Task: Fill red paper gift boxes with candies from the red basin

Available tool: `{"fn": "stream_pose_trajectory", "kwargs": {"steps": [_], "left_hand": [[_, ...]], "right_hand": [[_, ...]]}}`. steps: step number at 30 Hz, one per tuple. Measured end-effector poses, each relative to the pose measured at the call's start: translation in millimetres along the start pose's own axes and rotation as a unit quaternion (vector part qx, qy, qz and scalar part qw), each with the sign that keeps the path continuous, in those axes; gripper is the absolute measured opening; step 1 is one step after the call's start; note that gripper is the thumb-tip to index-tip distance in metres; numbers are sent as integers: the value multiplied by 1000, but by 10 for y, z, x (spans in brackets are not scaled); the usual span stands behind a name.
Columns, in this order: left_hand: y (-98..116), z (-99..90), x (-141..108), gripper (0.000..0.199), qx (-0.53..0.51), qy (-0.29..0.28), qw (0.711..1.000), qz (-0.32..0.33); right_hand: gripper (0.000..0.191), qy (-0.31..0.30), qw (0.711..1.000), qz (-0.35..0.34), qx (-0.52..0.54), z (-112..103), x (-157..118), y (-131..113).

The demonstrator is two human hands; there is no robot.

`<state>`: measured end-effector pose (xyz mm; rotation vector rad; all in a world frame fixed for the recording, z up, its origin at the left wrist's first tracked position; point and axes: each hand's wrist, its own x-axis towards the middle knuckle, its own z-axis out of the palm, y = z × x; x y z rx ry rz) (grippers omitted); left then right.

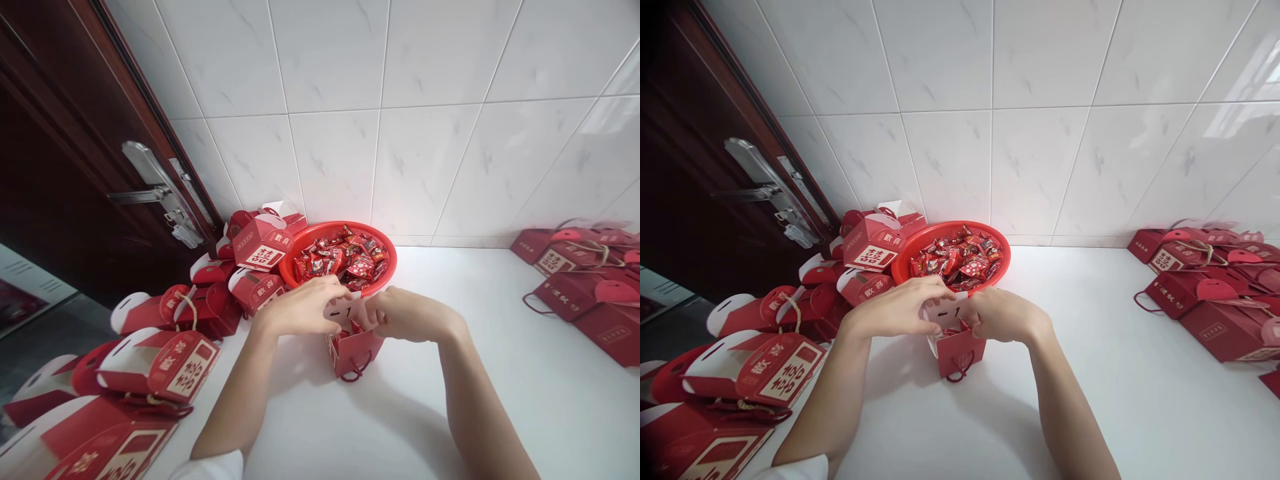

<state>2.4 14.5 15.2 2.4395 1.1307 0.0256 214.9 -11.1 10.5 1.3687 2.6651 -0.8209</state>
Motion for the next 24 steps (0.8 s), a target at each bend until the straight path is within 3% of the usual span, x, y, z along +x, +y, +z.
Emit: {"fn": "stream_pose_trajectory", "kwargs": {"steps": [3, 5, 8, 15, 20, 24], "left_hand": [[-22, -7, -59, 42, 1, 13, 999, -41], [-42, -5, -76, 33, 18, -8, 998, -63], [-52, -3, -70, 22, 29, -41, 997, -64], [-53, -4, -8, 23, -20, -103, 994, 30], [-112, 55, 65, 48, -54, -150, 985, 72], [-89, 110, 127, 46, -54, -165, 979, 105]], "right_hand": [[13, 34, 997, 71, -13, 7, 44, -25], [10, 76, 988, 120, -55, 18, 64, -31], [16, 100, 981, 140, -92, 34, 94, -26], [11, 21, 990, 120, -77, 77, 214, -14], [13, 12, 993, 102, -51, 102, 249, 31], [15, -5, 995, 89, -37, 92, 218, 104]]}}
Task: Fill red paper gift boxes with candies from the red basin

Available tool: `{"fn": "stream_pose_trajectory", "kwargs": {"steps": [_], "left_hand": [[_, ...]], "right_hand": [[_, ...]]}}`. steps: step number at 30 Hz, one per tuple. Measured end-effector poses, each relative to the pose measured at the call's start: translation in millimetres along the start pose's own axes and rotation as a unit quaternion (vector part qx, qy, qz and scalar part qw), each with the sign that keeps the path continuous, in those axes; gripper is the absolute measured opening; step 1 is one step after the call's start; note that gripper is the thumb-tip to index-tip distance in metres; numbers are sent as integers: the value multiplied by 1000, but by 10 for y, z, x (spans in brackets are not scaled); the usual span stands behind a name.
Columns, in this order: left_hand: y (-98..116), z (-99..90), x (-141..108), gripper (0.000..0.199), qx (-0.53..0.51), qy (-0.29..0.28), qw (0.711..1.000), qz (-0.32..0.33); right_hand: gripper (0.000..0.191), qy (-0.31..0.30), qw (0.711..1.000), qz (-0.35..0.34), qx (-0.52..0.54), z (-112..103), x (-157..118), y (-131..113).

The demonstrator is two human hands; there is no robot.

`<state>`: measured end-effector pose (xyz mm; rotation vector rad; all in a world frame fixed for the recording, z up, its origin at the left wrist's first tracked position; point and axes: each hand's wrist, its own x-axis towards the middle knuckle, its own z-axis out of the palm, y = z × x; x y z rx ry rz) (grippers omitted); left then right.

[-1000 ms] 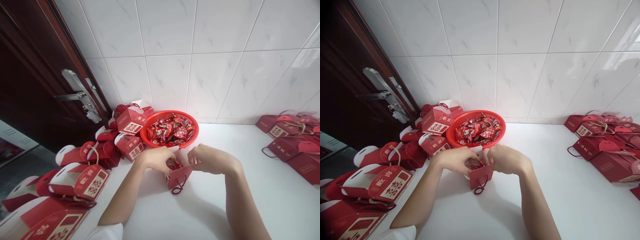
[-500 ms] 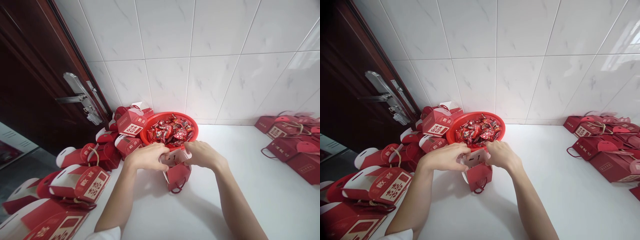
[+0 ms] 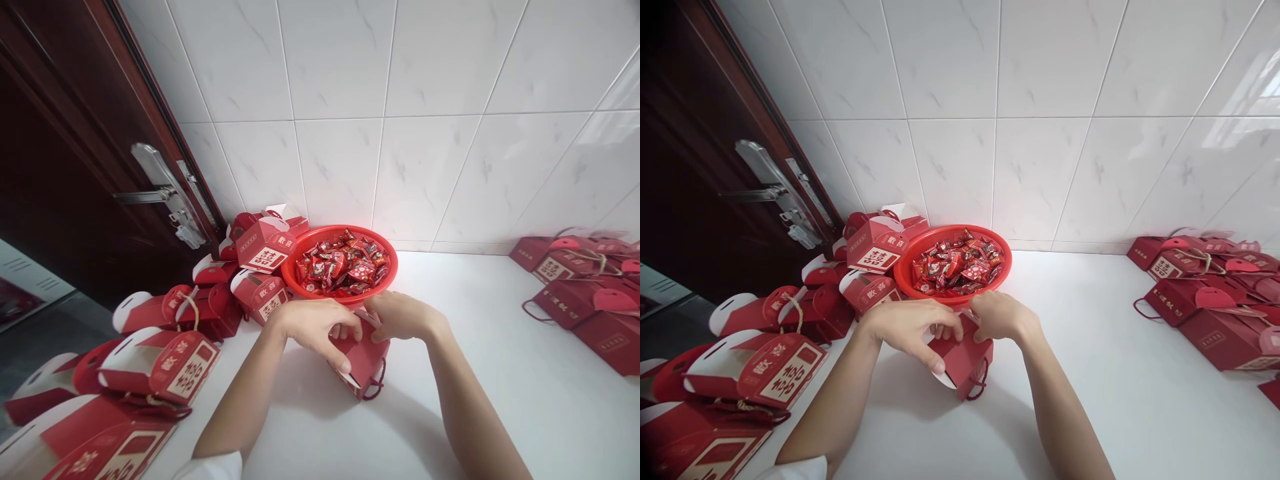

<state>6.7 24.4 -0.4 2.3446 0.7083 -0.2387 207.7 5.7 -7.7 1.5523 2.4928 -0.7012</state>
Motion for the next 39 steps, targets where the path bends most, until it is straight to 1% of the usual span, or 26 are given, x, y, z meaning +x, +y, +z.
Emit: {"fn": "stream_pose_trajectory", "kwargs": {"steps": [2, 5, 7, 9, 11, 13, 17, 20, 25, 30, 35, 37, 39], "left_hand": [[6, 5, 25, 45, -4, -17, 1000, -1], [-26, -12, 28, 49, -30, -37, 999, 1], [-72, -31, 13, 45, -41, -35, 999, 6], [-112, -45, 2, 37, -39, -23, 999, -3], [-125, -47, 2, 30, -31, -12, 999, -30], [-106, -34, 17, 27, -10, 3, 997, -78], [-41, 18, 74, 31, 65, 52, 980, -179], [-31, 56, 114, 32, 69, 51, 974, -211], [-92, 85, 152, 32, 45, 43, 976, -207], [-102, 112, 221, 32, 14, 40, 984, -175], [-3, 177, 312, 27, -54, 73, 987, -129], [18, 211, 342, 24, -69, 85, 986, -126], [19, 242, 367, 25, -70, 105, 983, -131]], "right_hand": [[18, -9, 1000, -13, 9, -7, -10, 30], [16, -10, 999, -26, 17, -22, -17, 45], [15, 1, 999, -30, 18, -34, -19, 38], [15, -1, 999, -36, 16, -45, -23, 25], [16, -13, 999, -44, 20, -55, -32, 12], [17, -28, 997, -61, 33, -60, -43, 1], [16, -58, 993, -87, 59, -43, -38, -16], [10, -67, 993, -87, 53, 3, 14, -26], [5, -49, 995, -76, 33, 79, 103, -42], [4, -28, 997, -59, 41, 78, 102, -8], [11, -3, 997, -51, 50, 44, 60, 40], [13, 13, 996, -62, 61, 39, 6, 59], [13, 31, 995, -70, 68, 51, -77, 98]]}}
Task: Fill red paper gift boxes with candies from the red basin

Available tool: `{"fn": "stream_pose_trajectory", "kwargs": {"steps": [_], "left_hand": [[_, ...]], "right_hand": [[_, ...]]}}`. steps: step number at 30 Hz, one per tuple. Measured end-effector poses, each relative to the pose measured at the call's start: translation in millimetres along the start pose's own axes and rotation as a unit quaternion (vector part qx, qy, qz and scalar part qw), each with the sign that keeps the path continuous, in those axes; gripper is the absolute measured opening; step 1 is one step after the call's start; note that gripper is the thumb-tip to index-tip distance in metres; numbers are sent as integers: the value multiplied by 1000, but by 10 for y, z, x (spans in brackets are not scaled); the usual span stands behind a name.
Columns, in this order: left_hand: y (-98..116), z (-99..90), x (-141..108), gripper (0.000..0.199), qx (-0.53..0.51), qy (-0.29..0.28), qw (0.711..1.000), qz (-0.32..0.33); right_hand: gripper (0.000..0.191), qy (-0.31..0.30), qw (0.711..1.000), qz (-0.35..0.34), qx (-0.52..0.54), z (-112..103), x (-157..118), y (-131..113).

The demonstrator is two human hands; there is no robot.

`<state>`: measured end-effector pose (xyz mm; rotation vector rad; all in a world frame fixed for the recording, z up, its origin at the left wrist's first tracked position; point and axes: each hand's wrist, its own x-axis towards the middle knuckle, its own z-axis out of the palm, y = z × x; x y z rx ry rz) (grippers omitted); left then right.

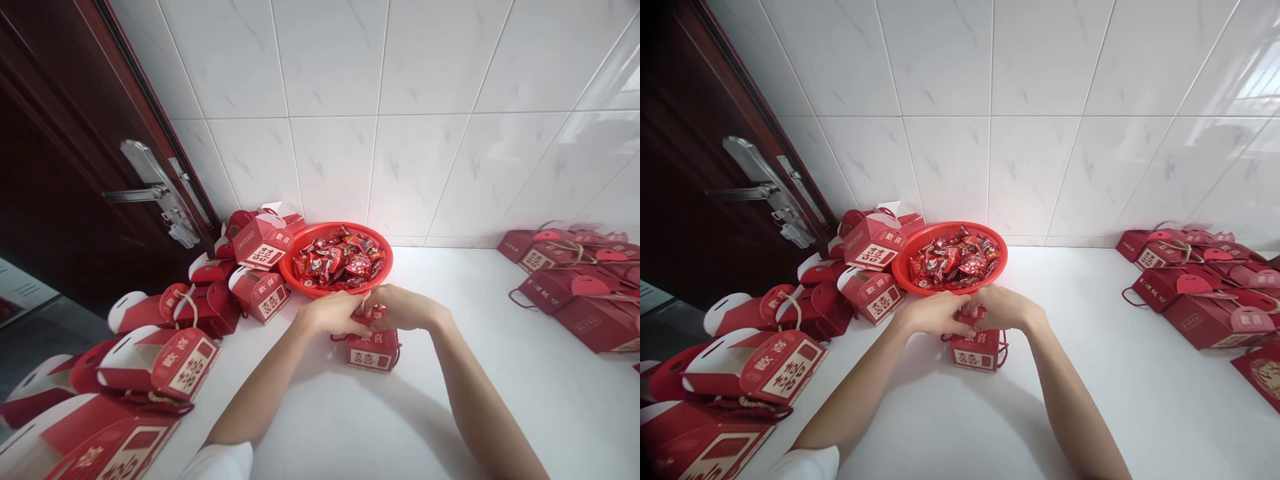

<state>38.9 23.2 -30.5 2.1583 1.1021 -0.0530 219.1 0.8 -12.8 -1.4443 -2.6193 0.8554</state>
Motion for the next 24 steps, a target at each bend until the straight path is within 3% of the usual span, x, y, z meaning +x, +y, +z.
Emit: {"fn": "stream_pose_trajectory", "kwargs": {"steps": [3, 7, 9, 13, 16, 20, 24], "left_hand": [[-13, 36, 24, 31, 5, 16, 1000, -11], [-9, 37, 28, 31, 34, -5, 999, -11], [-2, 27, 20, 30, 36, -22, 999, -7], [-22, 34, -1, 28, 8, -36, 999, 5], [-69, 82, -27, 27, 5, 0, 1000, 21], [-147, 149, -93, 29, 7, 44, 998, 33], [-228, 170, -146, 38, -45, 12, 997, 65]], "right_hand": [[25, 12, 1000, 8, 12, 45, -172, 94], [68, 10, 998, 16, 52, 218, -371, 243], [80, 36, 997, 16, 66, 352, -424, 292], [70, 129, 987, -28, 93, 652, -452, 368], [69, 181, 975, -32, 121, 851, -439, 455], [67, 220, 957, -49, 183, 1030, -396, 560], [65, 245, 944, -65, 210, 1107, -364, 577]]}}
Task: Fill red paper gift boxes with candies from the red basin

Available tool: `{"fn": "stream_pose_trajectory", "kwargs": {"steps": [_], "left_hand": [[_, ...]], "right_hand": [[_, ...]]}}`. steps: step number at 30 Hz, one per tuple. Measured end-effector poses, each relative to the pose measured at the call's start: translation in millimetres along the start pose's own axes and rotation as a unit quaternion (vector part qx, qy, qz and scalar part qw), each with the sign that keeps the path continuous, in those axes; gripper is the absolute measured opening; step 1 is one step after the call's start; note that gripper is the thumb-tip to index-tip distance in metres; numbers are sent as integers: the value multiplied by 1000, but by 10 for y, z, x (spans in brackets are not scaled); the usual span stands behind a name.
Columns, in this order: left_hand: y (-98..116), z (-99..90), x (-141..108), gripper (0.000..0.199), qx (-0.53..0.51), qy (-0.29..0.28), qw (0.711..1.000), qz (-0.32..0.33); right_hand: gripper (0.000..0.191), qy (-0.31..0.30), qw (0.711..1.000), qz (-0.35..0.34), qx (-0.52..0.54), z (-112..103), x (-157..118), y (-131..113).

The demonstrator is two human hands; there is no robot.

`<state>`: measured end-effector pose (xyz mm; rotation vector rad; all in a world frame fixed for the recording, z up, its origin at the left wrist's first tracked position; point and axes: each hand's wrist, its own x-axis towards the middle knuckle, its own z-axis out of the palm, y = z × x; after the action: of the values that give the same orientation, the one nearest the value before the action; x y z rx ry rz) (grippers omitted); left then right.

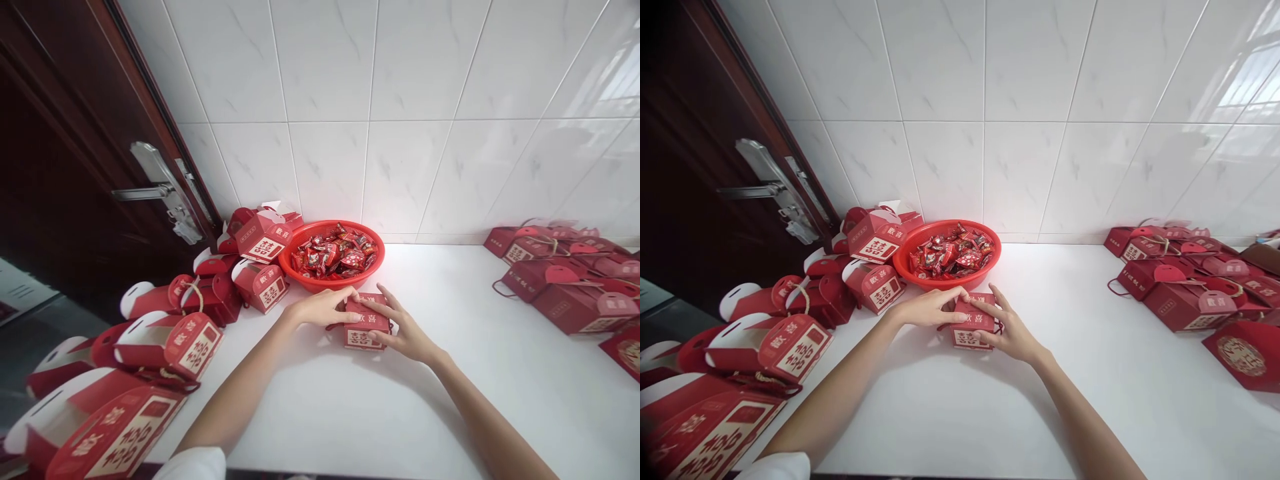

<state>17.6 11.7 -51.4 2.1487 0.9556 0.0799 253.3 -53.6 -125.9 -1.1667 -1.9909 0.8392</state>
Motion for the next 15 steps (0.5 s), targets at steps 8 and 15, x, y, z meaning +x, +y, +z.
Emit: {"fn": "stream_pose_trajectory", "kwargs": {"steps": [8, 15], "left_hand": [[-185, 145, 126, 53, -116, 57, 990, 55], [-243, 240, 236, 65, -205, 86, 975, 32]], "right_hand": [[76, 17, 999, 33, 1, -17, -70, 38], [83, 28, 998, 24, 49, -70, -85, 105]]}}
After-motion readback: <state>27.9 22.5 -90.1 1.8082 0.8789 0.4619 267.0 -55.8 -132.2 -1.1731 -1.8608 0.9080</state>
